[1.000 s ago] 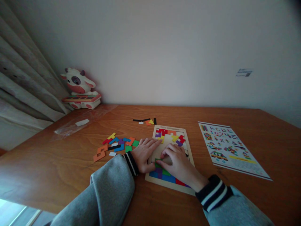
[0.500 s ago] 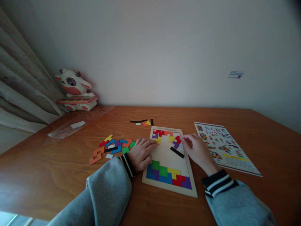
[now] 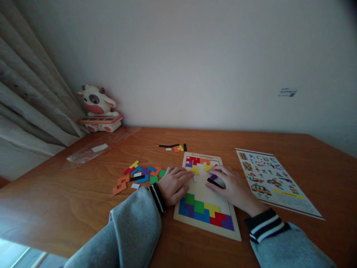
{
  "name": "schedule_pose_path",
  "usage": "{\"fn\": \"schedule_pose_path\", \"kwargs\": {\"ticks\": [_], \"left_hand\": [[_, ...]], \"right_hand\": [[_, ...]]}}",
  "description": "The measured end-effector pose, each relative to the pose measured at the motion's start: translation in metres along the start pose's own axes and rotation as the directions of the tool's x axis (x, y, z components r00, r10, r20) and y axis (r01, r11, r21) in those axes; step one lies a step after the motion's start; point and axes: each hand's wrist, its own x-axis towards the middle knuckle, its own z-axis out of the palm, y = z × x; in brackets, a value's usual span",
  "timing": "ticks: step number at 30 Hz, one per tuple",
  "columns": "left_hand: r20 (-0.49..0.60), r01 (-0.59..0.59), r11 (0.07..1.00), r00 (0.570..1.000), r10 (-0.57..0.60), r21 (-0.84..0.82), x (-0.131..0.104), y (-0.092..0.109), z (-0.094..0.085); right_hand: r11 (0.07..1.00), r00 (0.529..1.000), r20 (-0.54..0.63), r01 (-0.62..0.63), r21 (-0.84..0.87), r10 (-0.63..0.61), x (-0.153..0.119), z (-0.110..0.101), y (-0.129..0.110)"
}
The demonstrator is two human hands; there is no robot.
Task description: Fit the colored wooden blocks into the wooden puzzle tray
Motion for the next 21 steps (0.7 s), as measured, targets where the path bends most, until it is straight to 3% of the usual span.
{"fn": "schedule_pose_path", "kwargs": {"ticks": [7,10,15,21], "left_hand": [[0.043,-0.061,0.998,0.997,0.061,-0.011,-0.001,0.002,0.003],[-0.005,0.023,0.999,1.000,-0.022,0.037,-0.002,0.002,0.004],[-0.053,0.139,0.989,0.989,-0.137,0.053,-0.002,0.004,0.004],[-0.066,0.077,0.997,0.995,-0.074,0.031,-0.001,0.005,0.002]], "right_hand": [[0.985,0.994,0.079,0.064,0.161,-0.078,-0.001,-0.004,-0.004],[0.981,0.993,0.074,0.073,0.180,-0.088,-0.001,-0.003,-0.007],[0.999,0.999,0.029,0.023,0.039,-0.024,-0.001,-0.008,0.001],[0.989,0.984,0.176,0.005,0.146,-0.031,-0.003,-0.025,0.013]]}}
